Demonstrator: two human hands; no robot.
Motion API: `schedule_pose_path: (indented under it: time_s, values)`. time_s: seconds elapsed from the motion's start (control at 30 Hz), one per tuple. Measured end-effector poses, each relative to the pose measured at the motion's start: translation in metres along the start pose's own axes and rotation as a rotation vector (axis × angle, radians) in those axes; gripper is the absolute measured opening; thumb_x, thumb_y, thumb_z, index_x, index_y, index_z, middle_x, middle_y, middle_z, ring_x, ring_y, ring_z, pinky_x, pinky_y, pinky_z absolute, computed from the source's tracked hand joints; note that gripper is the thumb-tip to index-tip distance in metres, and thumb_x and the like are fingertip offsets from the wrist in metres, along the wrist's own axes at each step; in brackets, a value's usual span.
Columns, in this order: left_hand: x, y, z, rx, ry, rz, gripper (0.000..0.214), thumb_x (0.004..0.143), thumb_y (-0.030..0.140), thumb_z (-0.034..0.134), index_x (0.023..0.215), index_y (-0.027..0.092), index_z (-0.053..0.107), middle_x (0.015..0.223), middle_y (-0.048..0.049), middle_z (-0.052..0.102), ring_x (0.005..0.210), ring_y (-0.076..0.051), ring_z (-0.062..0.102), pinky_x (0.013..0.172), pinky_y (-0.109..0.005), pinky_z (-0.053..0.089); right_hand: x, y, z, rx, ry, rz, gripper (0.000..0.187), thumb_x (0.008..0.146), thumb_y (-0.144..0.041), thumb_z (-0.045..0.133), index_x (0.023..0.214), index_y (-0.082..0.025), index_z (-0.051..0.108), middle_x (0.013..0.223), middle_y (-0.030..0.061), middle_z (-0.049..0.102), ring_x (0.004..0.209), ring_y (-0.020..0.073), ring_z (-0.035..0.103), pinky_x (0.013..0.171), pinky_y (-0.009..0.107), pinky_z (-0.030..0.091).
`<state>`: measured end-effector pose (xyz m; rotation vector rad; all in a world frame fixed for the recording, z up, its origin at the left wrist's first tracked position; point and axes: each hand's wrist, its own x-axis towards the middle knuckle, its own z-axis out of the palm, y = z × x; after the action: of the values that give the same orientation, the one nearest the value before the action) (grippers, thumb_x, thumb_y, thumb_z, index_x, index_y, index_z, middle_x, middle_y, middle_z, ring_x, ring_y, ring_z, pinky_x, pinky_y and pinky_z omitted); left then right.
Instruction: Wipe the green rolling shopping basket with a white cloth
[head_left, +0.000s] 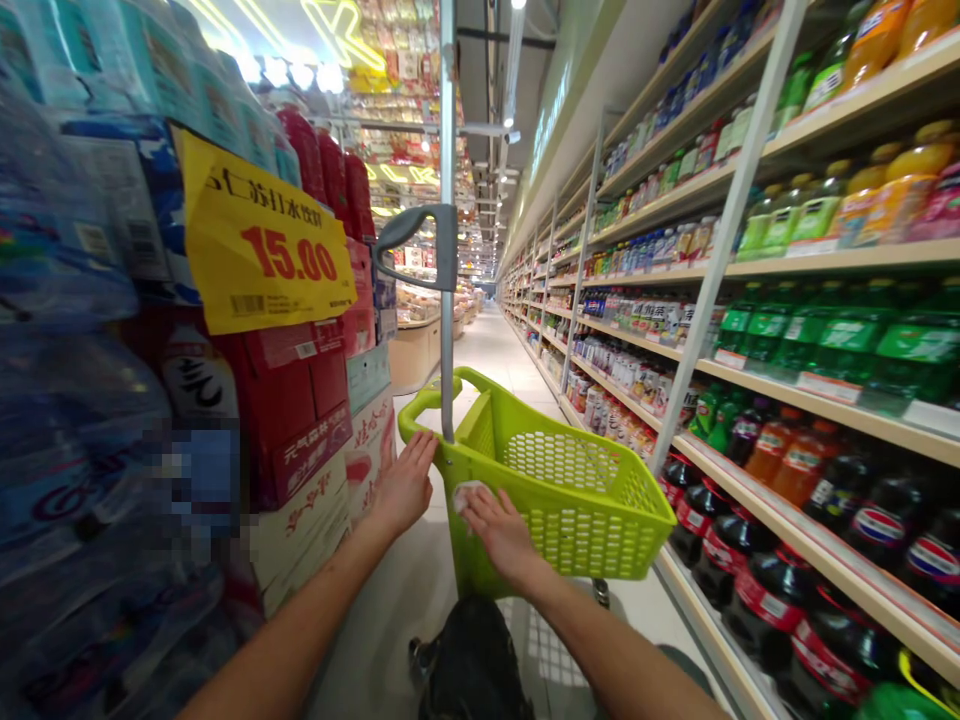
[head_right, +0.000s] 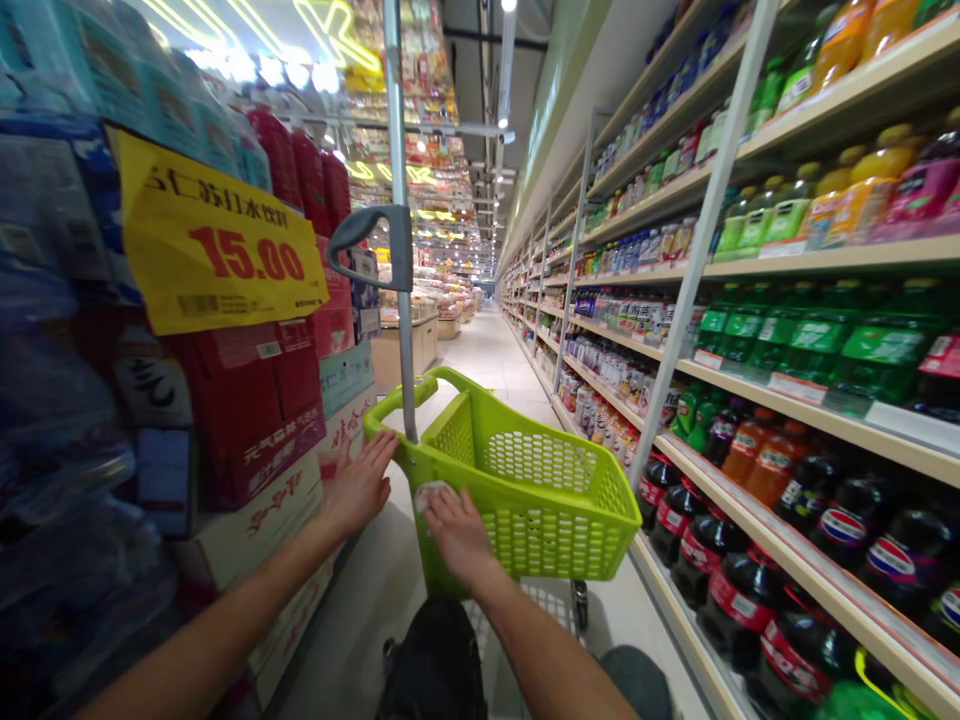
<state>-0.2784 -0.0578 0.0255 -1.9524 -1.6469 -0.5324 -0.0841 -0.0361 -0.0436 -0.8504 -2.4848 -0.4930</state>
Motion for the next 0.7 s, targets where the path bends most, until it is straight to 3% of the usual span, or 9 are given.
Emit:
schedule_pose_path:
  time_s: [0.1,0.17,0.33,0.53,0.7]
  values:
    - [-0.002,0.012,0.002,-0.023,0.018,0.031,0.056,0.073,0.012,0.036,0.129,0.014,0.037,0.138,-0.0087,0.037,0.129,-0.022,0.030,0.109,-0.050,0.005,-0.013,0.015,-0.005,-0.031,0.120,0.171,0.045,0.085,-0.010,0.037,0.128,-0.022,0.043,0.134,0.0065,0.042,0.128,0.0204,0.029,0.102,0.045,0.022]
    - [-0.002,0.024,0.004,-0.042,0.015,0.073,0.056,0.073,0.012,0.036,0.129,0.014,0.037,0.139,-0.0084,0.036,0.130,-0.021,0.028,0.109,-0.050,0.005,-0.022,0.023,-0.004,-0.054,0.112,0.248,0.045,0.084,-0.008,0.038,0.126,-0.022,0.045,0.133,0.0071,0.044,0.127,0.0204,0.032,0.102,0.044,0.023]
    - [0.001,0.053,0.012,-0.080,-0.051,0.203,0.055,0.075,0.015,0.037,0.129,0.016,0.038,0.139,-0.0072,0.036,0.131,-0.021,0.026,0.109,-0.051,0.006,-0.052,0.028,0.008,-0.048,-0.049,0.241,0.044,0.083,-0.006,0.037,0.119,-0.024,0.052,0.126,0.0052,0.052,0.119,0.0196,0.043,0.099,0.042,0.027]
    - [0.007,0.083,0.026,-0.068,-0.117,0.201,0.055,0.076,0.015,0.036,0.130,0.013,0.036,0.141,-0.0085,0.031,0.132,-0.022,0.022,0.108,-0.051,0.008,-0.067,0.049,-0.008,-0.090,0.107,0.314,0.050,0.081,-0.004,0.034,0.127,-0.022,0.044,0.134,0.0066,0.042,0.127,0.0200,0.031,0.102,0.043,0.020]
    - [0.009,0.110,0.035,-0.050,-0.164,0.291,0.057,0.075,0.014,0.035,0.132,0.013,0.032,0.142,-0.0090,0.029,0.133,-0.021,0.019,0.108,-0.051,0.009,-0.108,0.059,0.007,-0.100,-0.010,0.322,0.044,0.080,-0.004,0.039,0.116,-0.023,0.055,0.123,0.0057,0.054,0.118,0.0197,0.044,0.100,0.040,0.025]
